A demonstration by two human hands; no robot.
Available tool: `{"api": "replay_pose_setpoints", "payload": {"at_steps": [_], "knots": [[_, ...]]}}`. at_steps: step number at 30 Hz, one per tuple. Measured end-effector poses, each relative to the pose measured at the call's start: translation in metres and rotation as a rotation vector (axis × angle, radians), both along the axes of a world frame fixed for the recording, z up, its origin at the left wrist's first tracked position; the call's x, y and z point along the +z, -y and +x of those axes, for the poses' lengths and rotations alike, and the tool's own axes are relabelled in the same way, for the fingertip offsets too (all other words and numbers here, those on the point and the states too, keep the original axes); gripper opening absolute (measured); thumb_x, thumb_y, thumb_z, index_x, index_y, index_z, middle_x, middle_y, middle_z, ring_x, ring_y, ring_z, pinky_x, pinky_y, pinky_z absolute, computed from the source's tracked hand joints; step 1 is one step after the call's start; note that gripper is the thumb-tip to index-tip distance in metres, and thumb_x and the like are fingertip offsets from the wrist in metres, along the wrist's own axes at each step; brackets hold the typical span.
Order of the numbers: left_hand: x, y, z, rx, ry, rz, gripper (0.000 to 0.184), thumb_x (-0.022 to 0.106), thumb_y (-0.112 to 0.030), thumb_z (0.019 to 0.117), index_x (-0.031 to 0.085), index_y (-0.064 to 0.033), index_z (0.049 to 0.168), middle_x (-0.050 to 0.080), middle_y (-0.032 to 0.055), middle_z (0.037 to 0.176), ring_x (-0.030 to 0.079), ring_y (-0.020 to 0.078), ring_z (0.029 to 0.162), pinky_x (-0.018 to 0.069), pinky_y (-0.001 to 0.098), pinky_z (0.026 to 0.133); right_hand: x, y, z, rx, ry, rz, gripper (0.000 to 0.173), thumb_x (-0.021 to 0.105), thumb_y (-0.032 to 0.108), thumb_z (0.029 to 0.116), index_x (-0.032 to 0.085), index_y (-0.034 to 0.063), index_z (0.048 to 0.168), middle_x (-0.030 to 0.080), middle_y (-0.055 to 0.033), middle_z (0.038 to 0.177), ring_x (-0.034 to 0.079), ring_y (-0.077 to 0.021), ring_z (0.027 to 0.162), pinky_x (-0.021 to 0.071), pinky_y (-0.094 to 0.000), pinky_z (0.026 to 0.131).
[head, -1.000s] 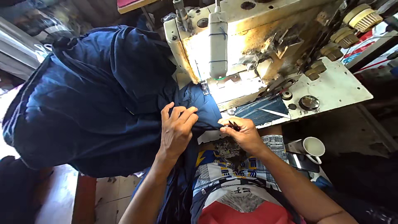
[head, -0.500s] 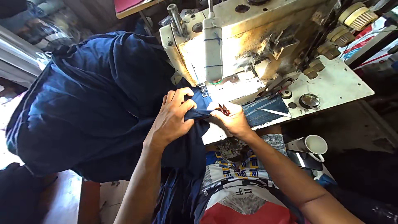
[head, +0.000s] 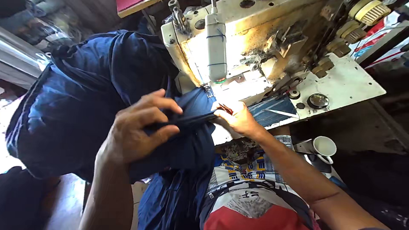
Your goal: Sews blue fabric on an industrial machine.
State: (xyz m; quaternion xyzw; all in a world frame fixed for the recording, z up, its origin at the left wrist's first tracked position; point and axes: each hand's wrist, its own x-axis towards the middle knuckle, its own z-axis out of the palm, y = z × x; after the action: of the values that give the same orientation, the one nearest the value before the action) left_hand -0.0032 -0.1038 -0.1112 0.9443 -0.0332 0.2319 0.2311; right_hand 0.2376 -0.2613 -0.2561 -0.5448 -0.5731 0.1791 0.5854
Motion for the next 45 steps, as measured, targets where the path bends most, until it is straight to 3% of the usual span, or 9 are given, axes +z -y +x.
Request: {"api": "replay_pose_setpoints", "payload": {"at_steps": [5, 10, 13, 16, 22, 30, 36, 41, 45], "knots": [[-0.038, 0.049, 0.005, -0.148, 0.034, -0.158, 0.024, 0.069, -0.028, 0.0995, 0.063, -0.0111, 0.083, 0.072, 0.0010, 0.092, 0.072, 0.0172, 0.100, 0.0602, 0.0413, 0.094, 0.007, 0.036, -0.013, 0.317, 0.082, 0.012, 0.014, 0.061, 0.008, 0.1020, 0.073, 0.0032, 0.108, 0.072, -0.0052, 0.106, 0.068, -0.0107, 0.096, 0.0592, -0.0297, 0.086], [-0.092, 0.068, 0.021, -0.117, 0.035, -0.130, 0.025, 0.072, -0.030, 0.0976, 0.066, -0.0061, 0.092, 0.070, 0.0066, 0.087, 0.068, 0.0145, 0.084, 0.0560, 0.0309, 0.075, -0.015, 0.071, -0.036, 0.215, 0.095, 0.046, 0.015, 0.060, 0.008, 0.1034, 0.073, 0.0006, 0.108, 0.071, -0.0101, 0.114, 0.068, -0.0173, 0.111, 0.0570, -0.0339, 0.099], [-0.109, 0.060, 0.029, 0.093, -0.087, 0.307, 0.036, 0.071, -0.045, 0.0948, 0.071, -0.0160, 0.116, 0.069, 0.0025, 0.113, 0.063, 0.0195, 0.108, 0.0436, 0.0468, 0.105, -0.024, 0.079, -0.041, 0.096, 0.044, 0.037, 0.015, 0.060, 0.008, 0.1029, 0.072, -0.0006, 0.107, 0.071, -0.0102, 0.112, 0.068, -0.0163, 0.109, 0.0581, -0.0324, 0.097], [-0.121, 0.047, 0.030, 0.200, -0.142, 0.465, 0.018, 0.060, -0.011, 0.0969, 0.073, -0.0159, 0.107, 0.064, 0.0049, 0.135, 0.058, 0.0287, 0.127, 0.0266, 0.0666, 0.117, -0.025, 0.084, -0.043, 0.029, 0.006, 0.033, 0.014, 0.063, 0.008, 0.1015, 0.072, -0.0009, 0.106, 0.072, -0.0101, 0.110, 0.069, -0.0155, 0.107, 0.0590, -0.0312, 0.095], [-0.107, 0.042, 0.032, 0.236, -0.100, 0.456, 0.014, 0.059, -0.003, 0.0931, 0.070, -0.0095, 0.088, 0.067, 0.0070, 0.128, 0.061, 0.0287, 0.121, 0.0340, 0.0617, 0.114, -0.029, 0.078, -0.041, -0.032, -0.060, -0.022, 0.014, 0.063, 0.010, 0.1016, 0.073, 0.0013, 0.105, 0.073, -0.0078, 0.109, 0.069, -0.0117, 0.100, 0.0595, -0.0274, 0.087], [-0.094, 0.016, 0.050, 0.255, -0.072, 0.486, 0.019, 0.053, -0.001, 0.0920, 0.071, -0.0067, 0.092, 0.068, 0.0093, 0.125, 0.062, 0.0302, 0.119, 0.0434, 0.0551, 0.105, -0.028, 0.045, -0.034, -0.137, -0.139, -0.089, 0.014, 0.064, 0.015, 0.1008, 0.075, 0.0065, 0.101, 0.071, -0.0018, 0.095, 0.063, -0.0058, 0.076, 0.0542, -0.0232, 0.069], [-0.087, -0.013, 0.063, 0.287, -0.047, 0.530, 0.022, 0.051, 0.001, 0.0931, 0.071, -0.0047, 0.096, 0.068, 0.0110, 0.123, 0.062, 0.0325, 0.117, 0.0452, 0.0543, 0.100, -0.017, 0.019, -0.027, -0.178, -0.164, -0.070, 0.009, 0.065, 0.008, 0.0979, 0.073, 0.0083, 0.103, 0.070, -0.0011, 0.097, 0.065, -0.0090, 0.078, 0.0577, -0.0278, 0.068], [-0.079, -0.031, 0.065, 0.245, -0.067, 0.480, 0.025, 0.048, -0.002, 0.0939, 0.069, -0.0091, 0.105, 0.068, 0.0061, 0.125, 0.061, 0.0283, 0.119, 0.0471, 0.0505, 0.097, -0.010, 0.003, -0.026, -0.227, -0.139, -0.009, 0.011, 0.066, 0.007, 0.0975, 0.074, 0.0093, 0.106, 0.071, -0.0012, 0.096, 0.066, -0.0088, 0.080, 0.0586, -0.0279, 0.072], [-0.053, -0.037, 0.056, 0.239, -0.296, 0.382, 0.049, 0.065, -0.025, 0.0868, 0.065, -0.0215, 0.136, 0.070, 0.0053, 0.115, 0.062, 0.0311, 0.108, 0.0476, 0.0563, 0.090, -0.014, -0.003, -0.023, -0.245, -0.117, 0.021, 0.013, 0.066, 0.007, 0.0979, 0.074, 0.0088, 0.107, 0.073, -0.0018, 0.100, 0.068, -0.0092, 0.088, 0.0597, -0.0296, 0.079]]}}
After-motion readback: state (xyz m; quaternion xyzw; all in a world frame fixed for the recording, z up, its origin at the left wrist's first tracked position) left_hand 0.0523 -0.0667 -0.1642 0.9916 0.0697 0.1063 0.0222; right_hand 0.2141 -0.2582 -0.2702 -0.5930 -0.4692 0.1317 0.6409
